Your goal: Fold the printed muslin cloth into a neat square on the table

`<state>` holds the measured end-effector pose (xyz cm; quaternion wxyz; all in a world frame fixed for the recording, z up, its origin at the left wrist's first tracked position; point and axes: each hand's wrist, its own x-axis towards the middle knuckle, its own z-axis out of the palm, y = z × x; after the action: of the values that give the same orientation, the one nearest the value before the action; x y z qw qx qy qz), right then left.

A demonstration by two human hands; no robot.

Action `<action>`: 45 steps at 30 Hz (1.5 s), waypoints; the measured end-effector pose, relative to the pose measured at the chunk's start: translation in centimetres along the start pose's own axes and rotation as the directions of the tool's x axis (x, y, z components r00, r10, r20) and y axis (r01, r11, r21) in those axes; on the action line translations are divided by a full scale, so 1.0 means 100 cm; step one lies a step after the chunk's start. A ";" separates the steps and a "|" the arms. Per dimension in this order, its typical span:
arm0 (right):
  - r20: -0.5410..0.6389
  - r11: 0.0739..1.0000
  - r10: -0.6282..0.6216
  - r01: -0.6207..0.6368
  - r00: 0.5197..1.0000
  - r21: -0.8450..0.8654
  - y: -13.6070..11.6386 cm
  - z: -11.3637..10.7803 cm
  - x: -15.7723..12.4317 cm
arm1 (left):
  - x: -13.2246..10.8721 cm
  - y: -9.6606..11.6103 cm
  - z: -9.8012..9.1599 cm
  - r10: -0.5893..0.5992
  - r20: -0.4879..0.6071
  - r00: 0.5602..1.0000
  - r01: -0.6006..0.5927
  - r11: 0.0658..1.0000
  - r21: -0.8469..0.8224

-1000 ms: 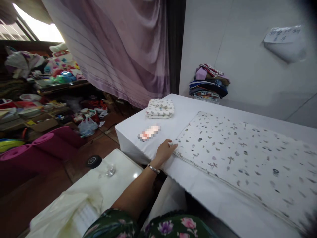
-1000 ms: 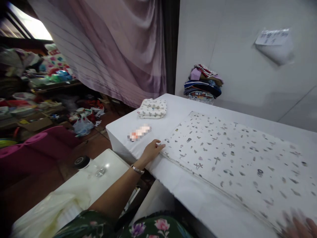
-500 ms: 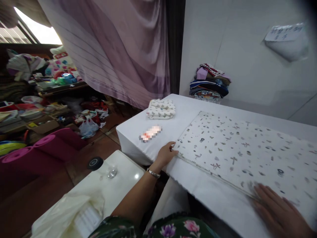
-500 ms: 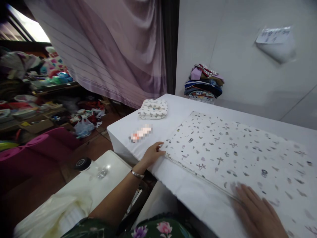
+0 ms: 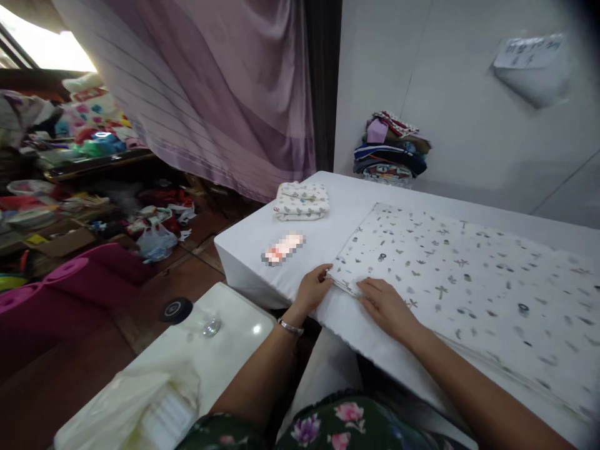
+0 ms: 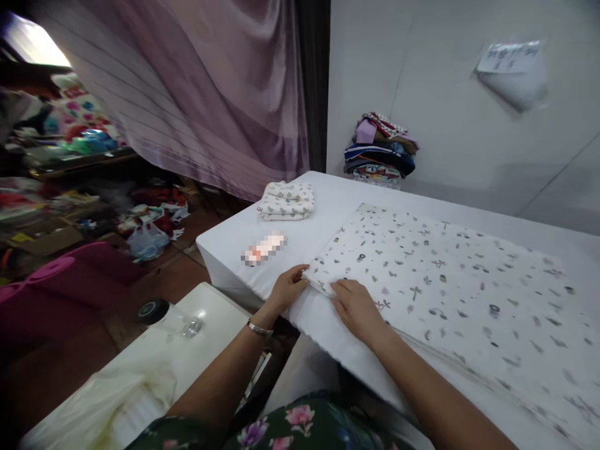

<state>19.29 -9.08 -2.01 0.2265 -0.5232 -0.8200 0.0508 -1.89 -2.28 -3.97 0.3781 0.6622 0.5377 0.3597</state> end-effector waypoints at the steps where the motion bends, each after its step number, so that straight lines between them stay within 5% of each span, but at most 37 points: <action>1: 0.006 1.000 0.013 -0.013 1.000 -0.019 -0.004 0.003 0.010 | -0.001 0.001 0.000 0.005 -0.018 1.000 -0.005 1.000 -0.003; 8: 0.051 0.993 0.055 -0.050 0.997 -0.111 -0.022 0.022 0.040 | -0.009 0.004 0.002 0.037 -0.085 0.996 -0.038 0.999 -0.017; 27: -0.069 0.969 0.166 -0.149 0.984 0.199 -0.023 0.041 0.050 | -0.010 0.002 0.005 0.037 -0.110 0.993 -0.044 0.997 -0.062; 37: -0.002 0.994 0.030 -0.030 1.000 -0.103 -0.029 0.046 0.049 | -0.012 0.003 0.004 0.048 -0.131 0.990 -0.057 0.996 -0.067; 45: 0.032 0.993 0.020 -0.017 0.999 -0.114 -0.032 0.035 0.043 | -0.009 0.010 0.002 0.014 -0.158 0.987 -0.006 0.999 0.054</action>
<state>13.60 -6.15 -2.75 0.1823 -0.5419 -0.8203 0.0148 -1.43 -3.29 -3.21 0.3146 0.6442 0.5720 0.3986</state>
